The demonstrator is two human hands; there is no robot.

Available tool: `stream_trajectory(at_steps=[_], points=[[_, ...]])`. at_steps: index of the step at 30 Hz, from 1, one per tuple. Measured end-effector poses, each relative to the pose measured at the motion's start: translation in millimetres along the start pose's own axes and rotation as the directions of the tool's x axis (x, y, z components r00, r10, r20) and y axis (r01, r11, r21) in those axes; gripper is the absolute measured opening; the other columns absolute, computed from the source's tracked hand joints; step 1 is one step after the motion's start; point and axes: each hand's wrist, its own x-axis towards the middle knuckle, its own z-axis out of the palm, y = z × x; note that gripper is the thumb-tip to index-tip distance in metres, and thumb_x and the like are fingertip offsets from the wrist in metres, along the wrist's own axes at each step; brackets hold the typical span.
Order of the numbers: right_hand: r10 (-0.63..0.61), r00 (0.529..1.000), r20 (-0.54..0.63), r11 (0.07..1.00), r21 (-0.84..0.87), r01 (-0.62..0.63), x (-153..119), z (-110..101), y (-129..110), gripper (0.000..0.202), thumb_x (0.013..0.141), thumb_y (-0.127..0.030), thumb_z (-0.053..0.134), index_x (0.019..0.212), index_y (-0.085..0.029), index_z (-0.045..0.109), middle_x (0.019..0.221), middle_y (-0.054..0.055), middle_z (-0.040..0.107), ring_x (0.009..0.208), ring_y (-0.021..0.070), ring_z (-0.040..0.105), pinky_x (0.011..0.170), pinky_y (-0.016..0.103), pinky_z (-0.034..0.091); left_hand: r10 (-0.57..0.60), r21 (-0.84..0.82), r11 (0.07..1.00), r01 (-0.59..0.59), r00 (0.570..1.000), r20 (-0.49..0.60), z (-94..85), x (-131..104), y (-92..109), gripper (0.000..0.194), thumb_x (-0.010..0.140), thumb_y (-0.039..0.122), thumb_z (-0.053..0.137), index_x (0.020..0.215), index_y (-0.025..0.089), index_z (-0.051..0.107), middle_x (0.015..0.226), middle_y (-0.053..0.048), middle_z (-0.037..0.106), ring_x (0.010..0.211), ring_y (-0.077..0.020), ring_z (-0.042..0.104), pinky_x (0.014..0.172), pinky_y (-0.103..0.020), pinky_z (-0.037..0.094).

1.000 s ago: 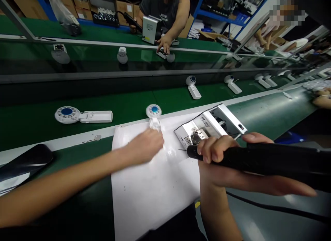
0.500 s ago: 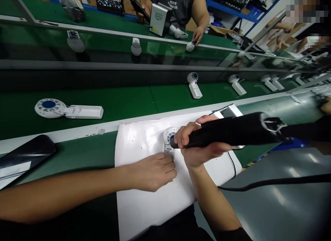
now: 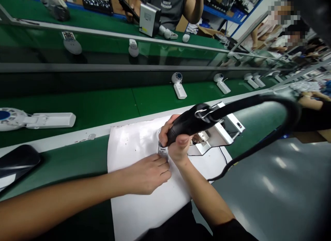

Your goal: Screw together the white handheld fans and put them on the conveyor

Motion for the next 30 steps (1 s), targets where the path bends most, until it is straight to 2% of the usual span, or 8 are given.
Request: stream_trajectory(at_steps=[4,6,9,10,12,17,22,30], points=[[-0.026,1.000,0.015,0.998,0.056,0.025,1.4,-3.8,-12.5,0.063,0.090,-0.082,0.070,0.116,-0.026,0.061,0.054,-0.010,0.054,0.037,0.0107,0.037,0.039,0.025,0.032,-0.015,-0.004,1.000,0.014,1.000,-0.018,3.0,-0.7,0.6,0.013,0.107,0.025,0.065,0.096,0.020,0.060,0.090,-0.004,0.066,0.090,-0.0248,0.058,0.090,-0.041,0.043],[-0.147,0.987,-0.070,0.989,0.021,0.149,4.7,-13.2,-33.5,0.063,0.092,-0.084,0.065,0.119,-0.028,0.061,0.054,-0.011,0.053,0.036,0.0110,0.037,0.038,0.025,0.034,-0.025,-0.015,1.000,0.024,0.999,-0.037,3.2,-0.9,0.7,0.014,0.109,0.025,0.063,0.097,0.020,0.060,0.092,-0.004,0.066,0.090,-0.0245,0.058,0.089,-0.041,0.042],[-0.397,0.887,-0.235,0.912,-0.210,0.352,12.7,-34.8,-68.4,0.062,0.090,-0.086,0.065,0.113,-0.028,0.063,0.054,-0.010,0.054,0.036,0.0125,0.039,0.037,0.026,0.039,-0.018,-0.036,0.999,0.016,0.999,-0.049,1.6,-0.4,1.6,0.015,0.109,0.023,0.062,0.095,0.020,0.058,0.091,-0.004,0.064,0.085,-0.0232,0.056,0.083,-0.039,0.041],[-0.449,0.852,-0.270,0.884,-0.276,0.378,15.9,-41.7,-76.7,0.059,0.090,-0.084,0.066,0.108,-0.028,0.063,0.053,-0.010,0.053,0.035,0.0126,0.038,0.036,0.026,0.037,-0.014,-0.041,0.999,0.012,0.999,-0.045,0.9,-0.1,1.9,0.016,0.109,0.023,0.063,0.094,0.020,0.058,0.091,-0.004,0.063,0.084,-0.0228,0.055,0.082,-0.039,0.040],[-0.474,0.825,-0.309,0.863,-0.349,0.365,21.6,-51.8,-85.2,0.056,0.089,-0.081,0.069,0.100,-0.027,0.061,0.051,-0.010,0.052,0.034,0.0128,0.037,0.035,0.026,0.035,-0.019,-0.048,0.999,0.017,0.999,-0.033,-0.3,0.5,2.2,0.016,0.109,0.022,0.063,0.093,0.020,0.058,0.091,-0.004,0.063,0.084,-0.0225,0.054,0.081,-0.038,0.039],[-0.379,0.875,-0.302,0.901,-0.335,0.275,20.8,-50.1,-82.2,0.057,0.089,-0.082,0.067,0.102,-0.027,0.058,0.049,-0.011,0.049,0.034,0.0115,0.035,0.036,0.025,0.035,-0.037,-0.056,0.998,0.035,0.999,-0.030,-1.0,1.4,2.2,0.017,0.109,0.022,0.064,0.093,0.020,0.059,0.090,-0.004,0.063,0.085,-0.0229,0.054,0.082,-0.038,0.039],[-0.187,0.963,-0.194,0.976,-0.145,0.160,12.1,-29.2,-74.4,0.064,0.093,-0.090,0.053,0.107,-0.029,0.057,0.049,-0.012,0.047,0.032,0.0120,0.033,0.034,0.025,0.033,-0.006,-0.028,1.000,0.004,0.999,-0.038,-2.1,2.1,1.0,0.017,0.110,0.023,0.062,0.094,0.019,0.061,0.092,-0.005,0.064,0.088,-0.0237,0.056,0.084,-0.039,0.040],[-0.117,0.974,-0.192,0.993,-0.054,0.108,8.4,-16.8,-44.0,0.062,0.091,-0.088,0.061,0.105,-0.028,0.056,0.050,-0.012,0.049,0.033,0.0106,0.035,0.038,0.024,0.035,-0.012,-0.024,1.000,0.011,0.999,-0.034,-2.1,2.9,-0.1,0.016,0.109,0.025,0.062,0.095,0.019,0.061,0.093,-0.005,0.066,0.090,-0.0241,0.059,0.084,-0.041,0.044]])
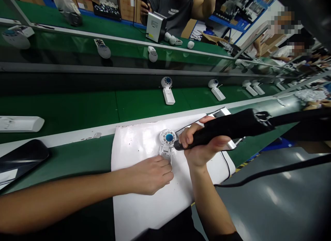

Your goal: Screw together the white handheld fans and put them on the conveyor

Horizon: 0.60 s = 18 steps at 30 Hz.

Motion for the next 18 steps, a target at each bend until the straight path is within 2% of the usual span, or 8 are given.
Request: stream_trajectory(at_steps=[4,9,18], points=[[0.038,0.999,-0.015,0.999,-0.015,-0.039,-1.6,0.3,6.2,0.063,0.087,-0.088,0.066,0.100,-0.028,0.054,0.051,-0.012,0.049,0.035,0.0094,0.036,0.041,0.023,0.036,0.012,0.007,1.000,-0.012,1.000,-0.012,0.5,0.3,-0.2,0.016,0.109,0.024,0.063,0.094,0.019,0.061,0.092,-0.004,0.065,0.087,-0.0231,0.058,0.084,-0.040,0.044],[0.100,0.994,0.033,0.995,0.024,-0.100,-3.9,-1.4,15.1,0.063,0.082,-0.086,0.074,0.099,-0.028,0.055,0.051,-0.012,0.050,0.035,0.0094,0.038,0.039,0.023,0.036,0.013,0.012,1.000,-0.012,1.000,-0.016,2.7,-0.5,-0.1,0.015,0.110,0.024,0.061,0.095,0.019,0.062,0.092,-0.005,0.065,0.086,-0.0230,0.056,0.083,-0.040,0.043],[0.102,0.995,0.005,0.994,0.033,-0.102,-8.3,-2.6,23.4,0.060,0.084,-0.084,0.074,0.097,-0.028,0.056,0.051,-0.011,0.050,0.037,0.0098,0.038,0.039,0.023,0.036,0.021,0.044,0.999,-0.020,1.000,-0.007,4.7,-1.5,2.8,0.016,0.110,0.023,0.059,0.095,0.019,0.061,0.091,-0.004,0.062,0.085,-0.0226,0.054,0.084,-0.040,0.041]])
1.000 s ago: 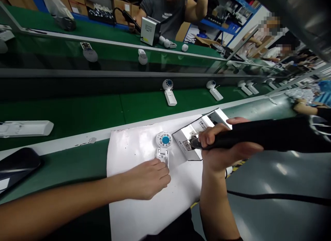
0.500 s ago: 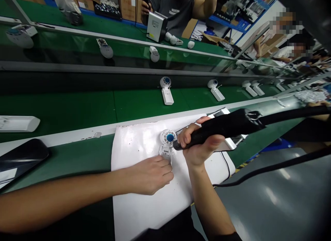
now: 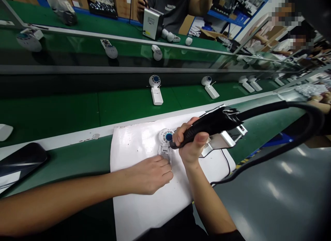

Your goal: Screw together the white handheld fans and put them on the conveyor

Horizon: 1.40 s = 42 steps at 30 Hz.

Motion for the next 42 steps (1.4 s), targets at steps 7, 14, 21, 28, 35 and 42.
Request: stream_trajectory(at_steps=[7,14,21,28,35,42], points=[[-0.262,0.965,-0.017,0.965,-0.038,0.261,14.7,-1.8,-32.7,0.065,0.084,-0.091,0.067,0.102,-0.029,0.057,0.049,-0.012,0.050,0.031,0.0118,0.037,0.034,0.025,0.037,-0.363,0.037,0.932,0.361,0.926,0.102,-16.3,-15.6,-37.1,0.003,0.090,0.018,0.062,0.091,0.020,0.061,0.093,-0.007,0.065,0.083,-0.0242,0.058,0.081,-0.039,0.048],[-0.465,0.879,-0.103,0.873,-0.220,0.436,29.6,-30.9,-68.1,0.052,0.086,-0.075,0.077,0.103,-0.027,0.061,0.051,-0.010,0.054,0.032,0.0129,0.038,0.032,0.027,0.035,-0.786,0.387,0.534,0.751,0.610,-0.099,-104.5,-70.8,-133.3,0.038,0.102,0.028,0.043,0.114,0.004,0.070,0.112,-0.029,0.065,0.113,-0.0474,0.060,0.092,-0.058,0.053],[-0.345,0.938,0.016,0.934,-0.088,0.345,19.5,-31.9,-55.5,0.051,0.093,-0.077,0.067,0.103,-0.027,0.061,0.050,-0.011,0.051,0.032,0.0121,0.037,0.033,0.025,0.036,-0.876,0.555,0.344,0.757,0.472,-0.100,-135.7,-11.8,-151.1,0.049,0.103,0.038,0.055,0.134,0.001,0.063,0.135,-0.030,0.062,0.133,-0.0477,0.055,0.101,-0.053,0.055],[-0.405,0.914,-0.028,0.901,-0.183,0.394,-7.8,-57.4,-90.9,0.067,0.092,-0.089,0.053,0.108,-0.025,0.066,0.049,-0.010,0.050,0.030,0.0153,0.039,0.031,0.031,0.038,-0.921,0.515,0.380,0.768,0.363,0.138,-144.1,-37.8,-184.3,0.043,0.103,0.027,0.052,0.141,0.009,0.058,0.139,-0.025,0.063,0.130,-0.0397,0.060,0.090,-0.043,0.058],[-0.364,0.927,-0.094,0.920,-0.190,0.342,-6.3,-70.1,-82.3,0.069,0.091,-0.091,0.047,0.108,-0.027,0.064,0.047,-0.010,0.048,0.029,0.0162,0.035,0.031,0.032,0.035,-0.797,0.500,0.565,0.656,0.590,0.125,-150.9,-57.3,-194.1,0.047,0.097,0.039,0.064,0.134,0.012,0.066,0.144,-0.022,0.062,0.138,-0.0417,0.054,0.111,-0.050,0.049],[-0.425,0.893,-0.148,0.900,-0.170,0.401,1.8,-46.9,-75.2,0.064,0.088,-0.090,0.057,0.103,-0.028,0.063,0.047,-0.012,0.047,0.029,0.0151,0.033,0.028,0.030,0.035,-0.599,0.303,0.778,0.550,0.795,0.097,-122.2,-2.1,-176.0,0.035,0.111,0.031,0.044,0.118,0.013,0.073,0.120,-0.015,0.074,0.115,-0.0308,0.066,0.110,-0.045,0.047]])
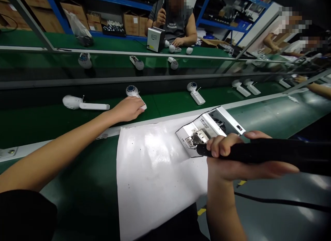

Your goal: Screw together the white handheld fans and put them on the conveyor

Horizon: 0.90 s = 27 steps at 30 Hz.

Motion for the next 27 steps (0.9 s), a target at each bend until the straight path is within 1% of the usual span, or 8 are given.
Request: stream_trajectory(at_steps=[2,3,6,9,12,15,19,27], points=[[0.014,1.000,-0.010,1.000,-0.013,-0.014,-3.0,-3.1,-6.0,0.066,0.086,-0.091,0.059,0.102,-0.028,0.065,0.047,-0.012,0.047,0.029,0.0147,0.035,0.028,0.030,0.036,0.064,-0.065,0.996,-0.068,0.996,-0.068,5.2,-15.9,43.1,0.033,0.113,0.029,0.043,0.117,0.013,0.071,0.117,-0.015,0.073,0.108,-0.0293,0.065,0.100,-0.042,0.050],[0.030,0.999,-0.014,1.000,-0.004,-0.030,-4.5,-4.1,-9.0,0.066,0.085,-0.092,0.060,0.102,-0.028,0.064,0.047,-0.012,0.047,0.029,0.0143,0.035,0.029,0.030,0.036,0.148,-0.091,0.984,-0.156,0.985,-0.087,11.2,-27.8,68.0,0.028,0.112,0.024,0.045,0.112,0.014,0.071,0.113,-0.014,0.072,0.104,-0.0285,0.064,0.097,-0.042,0.049],[0.107,0.994,0.026,0.991,0.075,-0.109,-9.7,1.6,-11.9,0.063,0.088,-0.091,0.055,0.100,-0.030,0.062,0.048,-0.011,0.048,0.029,0.0133,0.035,0.029,0.028,0.035,0.437,-0.154,0.880,-0.449,0.893,-0.104,39.9,-66.3,138.1,0.017,0.105,0.012,0.053,0.102,0.017,0.069,0.103,-0.009,0.070,0.095,-0.0250,0.061,0.093,-0.041,0.048],[0.116,0.986,0.121,0.980,0.150,-0.134,-17.8,22.2,-1.2,0.061,0.095,-0.089,0.046,0.101,-0.030,0.061,0.048,-0.011,0.048,0.027,0.0124,0.034,0.029,0.027,0.035,0.558,-0.221,0.782,-0.583,0.813,-0.170,66.3,-90.0,175.3,0.015,0.109,0.022,0.056,0.098,0.018,0.066,0.101,-0.008,0.069,0.093,-0.0246,0.058,0.092,-0.041,0.048],[0.095,0.976,0.198,0.967,0.212,-0.137,-28.5,46.3,18.0,0.056,0.098,-0.084,0.049,0.103,-0.029,0.060,0.048,-0.012,0.047,0.026,0.0112,0.034,0.029,0.024,0.035,0.569,-0.241,0.755,-0.610,0.792,-0.221,76.2,-94.5,179.1,0.014,0.110,0.024,0.058,0.100,0.019,0.065,0.103,-0.009,0.069,0.097,-0.0261,0.059,0.095,-0.041,0.047],[0.159,0.957,0.243,0.962,0.180,-0.206,-36.8,60.9,33.3,0.056,0.095,-0.084,0.055,0.102,-0.028,0.057,0.047,-0.012,0.047,0.028,0.0113,0.035,0.032,0.024,0.037,0.558,-0.229,0.757,-0.612,0.788,-0.262,75.8,-92.1,174.2,0.011,0.108,0.024,0.060,0.100,0.018,0.066,0.106,-0.009,0.069,0.101,-0.0273,0.059,0.101,-0.041,0.046],[0.227,0.941,0.250,0.958,0.118,-0.262,-40.1,65.5,39.3,0.062,0.089,-0.088,0.062,0.101,-0.028,0.055,0.048,-0.013,0.048,0.031,0.0114,0.036,0.035,0.024,0.038,0.541,-0.239,0.762,-0.603,0.794,-0.277,76.0,-91.1,175.3,0.011,0.107,0.026,0.063,0.099,0.019,0.065,0.106,-0.008,0.070,0.103,-0.0271,0.060,0.106,-0.041,0.046],[0.266,0.894,0.360,0.931,0.143,-0.335,-39.4,67.9,42.5,0.062,0.087,-0.088,0.066,0.102,-0.028,0.055,0.048,-0.012,0.048,0.031,0.0110,0.036,0.034,0.023,0.035,0.538,-0.242,0.763,-0.600,0.796,-0.277,79.3,-92.3,176.1,0.010,0.105,0.028,0.066,0.100,0.020,0.067,0.108,-0.009,0.071,0.107,-0.0281,0.061,0.107,-0.041,0.047]])
